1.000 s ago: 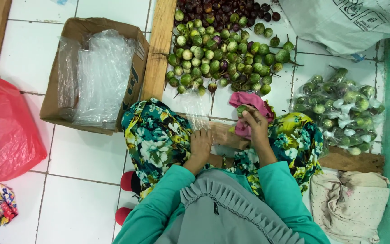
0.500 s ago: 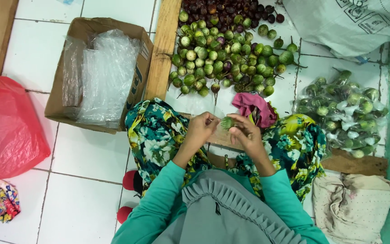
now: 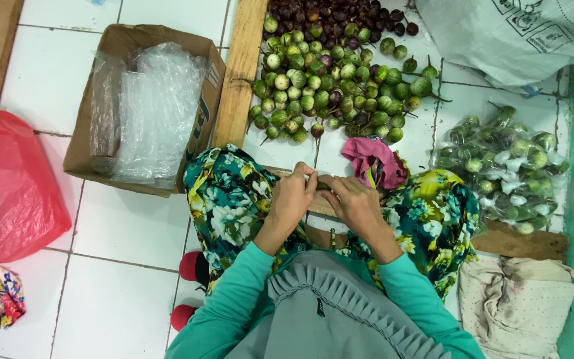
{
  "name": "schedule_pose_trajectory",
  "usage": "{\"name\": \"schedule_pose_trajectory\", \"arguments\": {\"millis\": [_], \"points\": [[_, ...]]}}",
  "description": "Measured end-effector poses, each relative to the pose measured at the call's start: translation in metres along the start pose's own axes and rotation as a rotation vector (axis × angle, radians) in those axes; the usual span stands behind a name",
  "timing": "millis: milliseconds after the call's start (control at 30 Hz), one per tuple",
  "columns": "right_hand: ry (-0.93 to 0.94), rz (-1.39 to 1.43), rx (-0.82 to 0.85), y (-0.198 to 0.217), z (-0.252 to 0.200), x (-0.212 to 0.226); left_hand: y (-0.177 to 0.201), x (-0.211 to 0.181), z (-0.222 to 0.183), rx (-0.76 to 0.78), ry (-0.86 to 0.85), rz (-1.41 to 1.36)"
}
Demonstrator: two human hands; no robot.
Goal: Packaging various vegetables, including small eggplants, into plastic bags.
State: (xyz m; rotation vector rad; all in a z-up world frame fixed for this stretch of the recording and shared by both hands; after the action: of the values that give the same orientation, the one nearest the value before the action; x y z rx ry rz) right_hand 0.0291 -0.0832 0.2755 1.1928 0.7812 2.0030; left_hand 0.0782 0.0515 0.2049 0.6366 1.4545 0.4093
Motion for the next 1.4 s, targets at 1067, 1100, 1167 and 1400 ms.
{"name": "schedule_pose_trajectory", "arguments": {"millis": [1067, 1100, 1167, 1400], "points": [[-0.629, -0.012, 0.162, -0.152, -0.106, -0.25, -0.191, 0.161, 0.101, -0.029, 0.13, 0.416], [-0.574, 0.079, 0.099, -0.15, -0.103, -0.248, -0.193, 0.171, 0.112, -0.07, 0.1, 0.374], [-0.617, 0.106, 0.047, -0.121, -0.08, -0.231, -0.198, 0.181, 0.12, -0.038, 0.144, 0.37], [-0.829, 0.172, -0.133, -0.034, -0.063, -0.214, -0.16, 0.145, 0.094, 0.023, 0.059, -0.15]]}}
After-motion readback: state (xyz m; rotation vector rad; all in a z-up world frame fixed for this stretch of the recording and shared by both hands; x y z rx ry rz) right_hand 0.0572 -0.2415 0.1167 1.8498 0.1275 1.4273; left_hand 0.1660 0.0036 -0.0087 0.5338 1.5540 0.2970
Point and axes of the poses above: each hand's wrist, its own z-axis towards the middle knuckle, its own y-axis out of the back of the hand, x = y × z, the point moved 7 cm from there along z, towards the middle knuckle, and after that the axes turned 5 degrees about -x, right-handed, at the moved point
